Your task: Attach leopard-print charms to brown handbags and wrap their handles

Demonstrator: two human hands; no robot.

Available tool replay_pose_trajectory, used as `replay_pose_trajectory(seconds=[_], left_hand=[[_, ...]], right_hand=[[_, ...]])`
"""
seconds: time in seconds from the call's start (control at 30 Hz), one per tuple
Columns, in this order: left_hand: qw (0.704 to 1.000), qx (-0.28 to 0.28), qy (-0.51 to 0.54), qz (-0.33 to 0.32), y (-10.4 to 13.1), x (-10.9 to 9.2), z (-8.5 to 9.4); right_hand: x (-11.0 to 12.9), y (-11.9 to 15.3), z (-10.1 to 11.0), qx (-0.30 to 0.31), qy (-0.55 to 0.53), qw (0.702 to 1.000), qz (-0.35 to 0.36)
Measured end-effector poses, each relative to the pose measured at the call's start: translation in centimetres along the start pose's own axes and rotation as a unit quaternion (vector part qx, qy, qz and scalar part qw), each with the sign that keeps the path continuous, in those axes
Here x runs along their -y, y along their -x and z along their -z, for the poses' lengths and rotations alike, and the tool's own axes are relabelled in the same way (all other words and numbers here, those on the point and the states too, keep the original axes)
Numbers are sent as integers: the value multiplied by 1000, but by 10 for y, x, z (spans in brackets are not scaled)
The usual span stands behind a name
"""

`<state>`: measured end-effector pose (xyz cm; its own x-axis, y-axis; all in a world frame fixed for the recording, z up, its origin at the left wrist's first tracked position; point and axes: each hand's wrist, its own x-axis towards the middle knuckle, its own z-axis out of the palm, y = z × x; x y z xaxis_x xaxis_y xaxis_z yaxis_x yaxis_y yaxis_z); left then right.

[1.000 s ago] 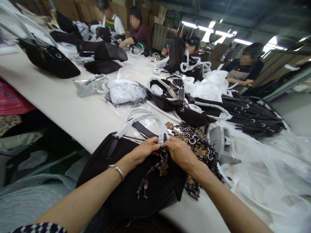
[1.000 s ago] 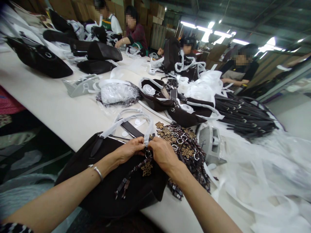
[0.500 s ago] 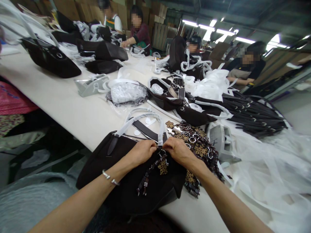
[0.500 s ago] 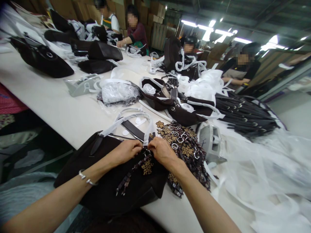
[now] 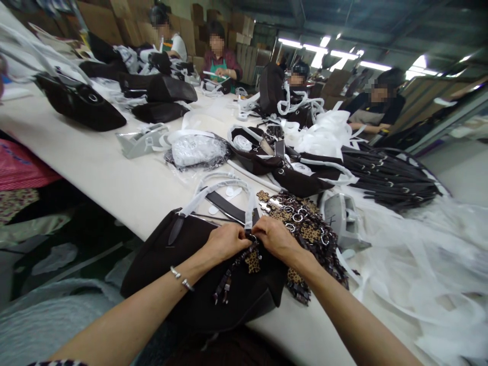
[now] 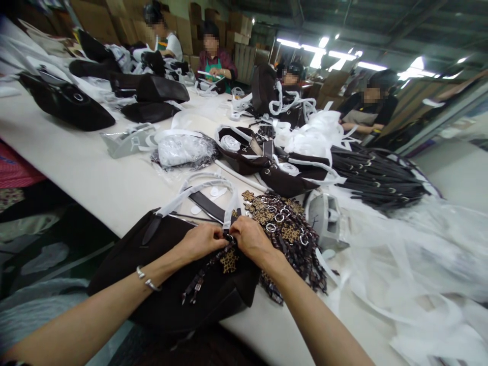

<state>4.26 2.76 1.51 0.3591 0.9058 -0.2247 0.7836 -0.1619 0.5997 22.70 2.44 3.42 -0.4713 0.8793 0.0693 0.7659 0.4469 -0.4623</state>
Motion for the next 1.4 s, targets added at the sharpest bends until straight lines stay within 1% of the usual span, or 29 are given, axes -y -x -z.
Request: replay_pose_trajectory(seconds=[0.1,0.17,0.23,0.3,0.37,0.43,0.5,0.57,0.63,0.7,0.77,0.83,0.9,0.97,1.03,1.1,1.17,1.23,1.27,1.33,1.4], left_hand=[[1000,5,-4,-7,0,-1,1],[1000,10,-5,-19,4,-2,5],[999,7,-9,-40,10,-3,11],[997,-6,-22,-69,18,-4,20],[994,-26,-30,-99,24,-8,27],[991,-44,-13,-125,27,-13,32],[988,-60,27,-140,28,-19,34],[985,-63,76,-145,28,-22,34],[982,-58,115,-141,28,-22,32],[985,-48,121,-115,30,-20,26],[993,-35,86,-71,33,-19,17],[998,-25,39,-38,36,-20,4],[999,-29,14,-26,37,-24,-9],[999,-41,5,-17,37,-30,-21],[999,-40,-8,-12,36,-33,-27],[999,-25,-18,-13,34,-32,-26],[1000,-14,-6,-16,32,-27,-18],[999,-28,16,-31,31,-19,-4],[998,-40,18,-50,30,-14,3],[993,-64,-15,-101,31,-4,14],[981,-69,-90,-156,32,5,21]], right_hand=[[0,1,-2,-3,4,1000,0],[0,1,1,3,8,1000,3],[0,3,7,3,6,1000,6],[1,6,17,-22,-11,1000,1],[4,8,27,-62,-59,996,-5],[9,10,31,-87,-132,987,-3],[14,12,28,-97,-204,974,-2],[15,14,21,-103,-263,959,-11],[13,16,14,-106,-307,945,-24],[10,19,8,-102,-341,934,-38],[7,22,5,-100,-377,919,-60],[4,24,2,-108,-419,898,-83],[4,25,-1,-126,-450,879,-97],[3,23,-4,-144,-462,869,-103],[2,21,-7,-153,-469,863,-109],[0,20,-9,-153,-478,857,-118],[-3,19,-10,-151,-477,857,-123],[-5,20,-8,-147,-451,873,-117],[-5,21,-8,-144,-429,885,-110],[-3,22,-7,-143,-374,912,-90],[-1,24,-9,-146,-312,937,-67]])
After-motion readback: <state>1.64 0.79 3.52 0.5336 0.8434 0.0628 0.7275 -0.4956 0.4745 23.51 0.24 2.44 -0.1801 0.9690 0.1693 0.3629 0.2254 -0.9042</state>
